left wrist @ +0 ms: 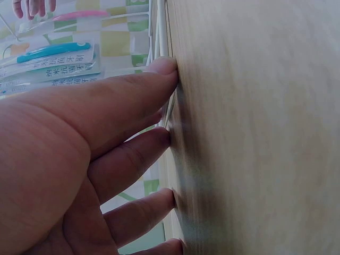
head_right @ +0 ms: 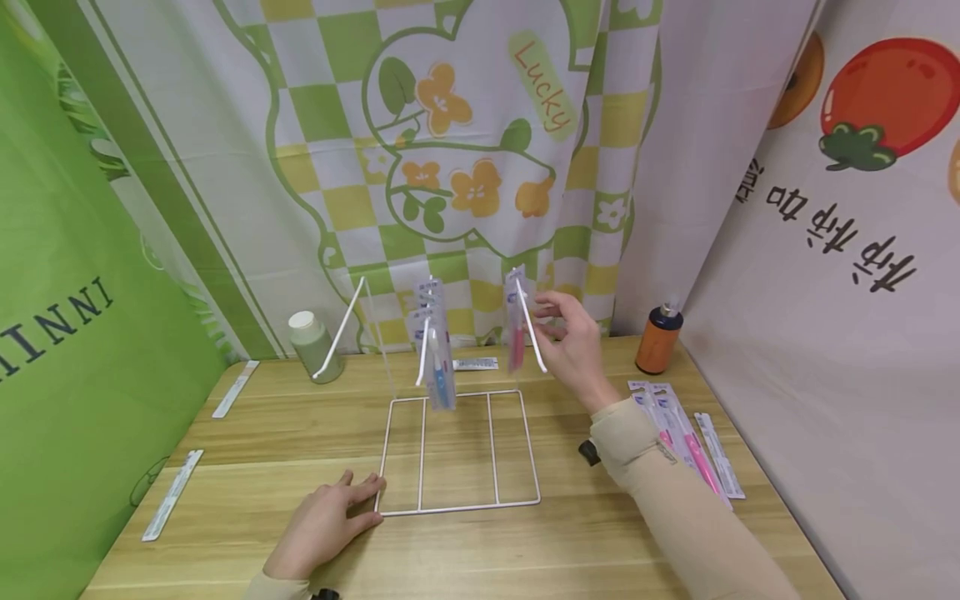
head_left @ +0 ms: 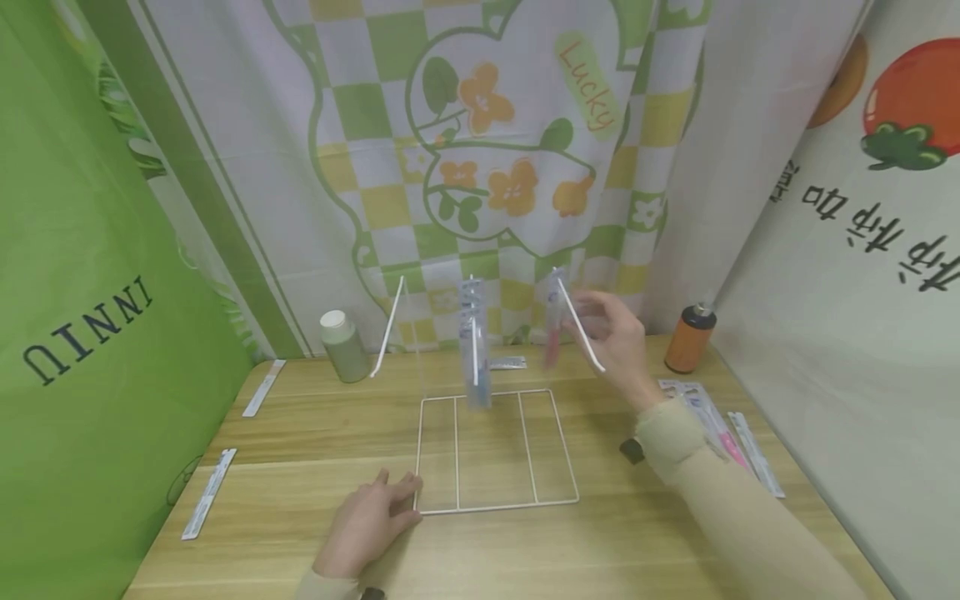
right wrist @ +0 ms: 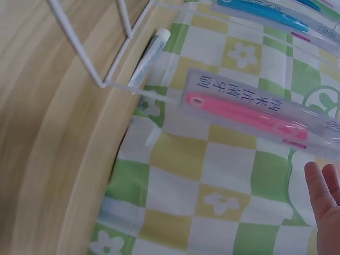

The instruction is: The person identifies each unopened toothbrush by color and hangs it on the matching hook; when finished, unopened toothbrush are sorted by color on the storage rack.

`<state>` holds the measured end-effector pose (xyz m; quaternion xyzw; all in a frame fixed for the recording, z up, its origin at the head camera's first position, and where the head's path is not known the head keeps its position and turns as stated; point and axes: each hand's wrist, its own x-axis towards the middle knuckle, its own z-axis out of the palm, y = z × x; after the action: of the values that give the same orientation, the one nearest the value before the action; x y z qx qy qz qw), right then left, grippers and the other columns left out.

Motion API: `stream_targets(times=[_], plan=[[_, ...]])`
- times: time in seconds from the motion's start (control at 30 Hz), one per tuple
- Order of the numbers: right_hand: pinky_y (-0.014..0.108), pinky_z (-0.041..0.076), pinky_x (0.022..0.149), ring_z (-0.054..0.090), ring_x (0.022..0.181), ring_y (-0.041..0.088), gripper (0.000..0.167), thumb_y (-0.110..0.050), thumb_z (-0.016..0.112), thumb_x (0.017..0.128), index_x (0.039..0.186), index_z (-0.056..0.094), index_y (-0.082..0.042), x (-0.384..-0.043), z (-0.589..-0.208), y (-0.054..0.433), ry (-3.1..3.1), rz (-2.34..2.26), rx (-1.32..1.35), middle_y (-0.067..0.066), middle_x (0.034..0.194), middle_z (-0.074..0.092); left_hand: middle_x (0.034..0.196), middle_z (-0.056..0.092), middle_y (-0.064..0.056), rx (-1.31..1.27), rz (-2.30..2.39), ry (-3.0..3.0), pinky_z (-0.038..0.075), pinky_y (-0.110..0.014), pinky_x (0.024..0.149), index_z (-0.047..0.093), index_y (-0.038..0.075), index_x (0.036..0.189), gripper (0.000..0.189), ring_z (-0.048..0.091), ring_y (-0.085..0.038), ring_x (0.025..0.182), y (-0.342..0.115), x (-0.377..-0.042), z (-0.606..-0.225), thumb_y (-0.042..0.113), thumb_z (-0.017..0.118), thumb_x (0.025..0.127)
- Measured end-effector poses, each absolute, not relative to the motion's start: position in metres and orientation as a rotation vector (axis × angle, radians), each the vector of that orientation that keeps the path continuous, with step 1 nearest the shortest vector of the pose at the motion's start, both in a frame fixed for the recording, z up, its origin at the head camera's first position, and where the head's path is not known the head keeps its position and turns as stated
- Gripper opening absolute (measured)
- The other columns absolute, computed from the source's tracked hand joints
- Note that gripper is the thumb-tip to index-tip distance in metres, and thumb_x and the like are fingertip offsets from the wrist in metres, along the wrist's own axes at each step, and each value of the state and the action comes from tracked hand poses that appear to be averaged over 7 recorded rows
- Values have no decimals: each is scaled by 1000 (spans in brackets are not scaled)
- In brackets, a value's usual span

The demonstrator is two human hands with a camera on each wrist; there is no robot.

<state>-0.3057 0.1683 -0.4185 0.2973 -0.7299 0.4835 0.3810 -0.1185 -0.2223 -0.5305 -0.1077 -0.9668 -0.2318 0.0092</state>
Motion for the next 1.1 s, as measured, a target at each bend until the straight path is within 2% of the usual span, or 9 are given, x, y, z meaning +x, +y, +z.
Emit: stream_targets(times=[0.13, 0.3, 0.37, 0.5, 0.6, 0.83, 0.9, 1.0, 1.1], plan=[[16, 61, 83, 74, 92, 42, 53, 29, 82, 73, 122, 65, 14, -297, -421, 175, -1888, 1227, 699, 31, 108, 72, 140, 71, -6, -339, -723, -3016, 50, -78, 100, 77, 19, 135, 49, 61, -59, 129, -222, -119, -530, 32, 89, 88], [13, 60, 84, 70, 99, 13, 54, 28, 80, 76, 125, 65, 12, -283, -428, 189, -1986, 1260, 597, 29, 114, 72, 140, 71, -6, -343, -724, -3011, 50, -78, 100, 77, 18, 135, 50, 60, -59, 129, -222, -118, -529, 31, 89, 88], [15, 60, 85, 69, 102, 11, 55, 24, 83, 78, 128, 66, 7, -281, -436, 199, -2040, 1284, 568, 24, 120, 72, 141, 71, -5, -342, -722, -3010, 49, -79, 101, 77, 18, 135, 49, 60, -59, 130, -222, -118, -529, 31, 89, 89], [23, 63, 86, 72, 105, 22, 57, 13, 87, 82, 134, 67, -2, -279, -455, 223, -2135, 1313, 516, 15, 128, 72, 141, 71, -6, -340, -716, -3010, 49, -79, 101, 76, 18, 135, 50, 60, -59, 129, -222, -118, -531, 31, 89, 88], [20, 62, 86, 73, 106, 26, 57, 7, 87, 86, 137, 66, -5, -277, -466, 242, -2196, 1291, 489, 15, 130, 71, 141, 71, -7, -348, -714, -3007, 49, -79, 100, 76, 17, 135, 51, 61, -59, 129, -222, -117, -531, 31, 89, 88], [17, 61, 86, 68, 105, 7, 53, 3, 85, 90, 139, 66, -4, -272, -488, 284, -2294, 1166, 485, 15, 123, 70, 141, 71, -7, -353, -710, -3006, 49, -79, 100, 76, 17, 135, 51, 61, -59, 129, -223, -118, -531, 31, 88, 89], [14, 60, 85, 67, 104, 6, 53, 3, 85, 90, 139, 66, -2, -272, -494, 294, -2324, 1110, 479, 14, 121, 71, 141, 71, -7, -355, -710, -3008, 50, -79, 100, 76, 16, 135, 51, 61, -59, 129, -223, -118, -531, 31, 89, 89], [15, 61, 81, 69, 102, 16, 51, 1, 84, 92, 139, 65, -1, -271, -500, 306, -2389, 1029, 479, 16, 120, 71, 141, 71, -7, -357, -712, -3014, 50, -79, 99, 76, 16, 135, 50, 61, -59, 128, -223, -118, -531, 31, 88, 89], [35, 67, 81, 73, 101, 33, 51, -2, 83, 94, 141, 63, -1, -268, -502, 317, -2478, 980, 483, 19, 125, 71, 141, 71, -5, -352, -708, -3015, 49, -80, 99, 76, 16, 136, 51, 60, -59, 129, -223, -117, -532, 31, 89, 88]])
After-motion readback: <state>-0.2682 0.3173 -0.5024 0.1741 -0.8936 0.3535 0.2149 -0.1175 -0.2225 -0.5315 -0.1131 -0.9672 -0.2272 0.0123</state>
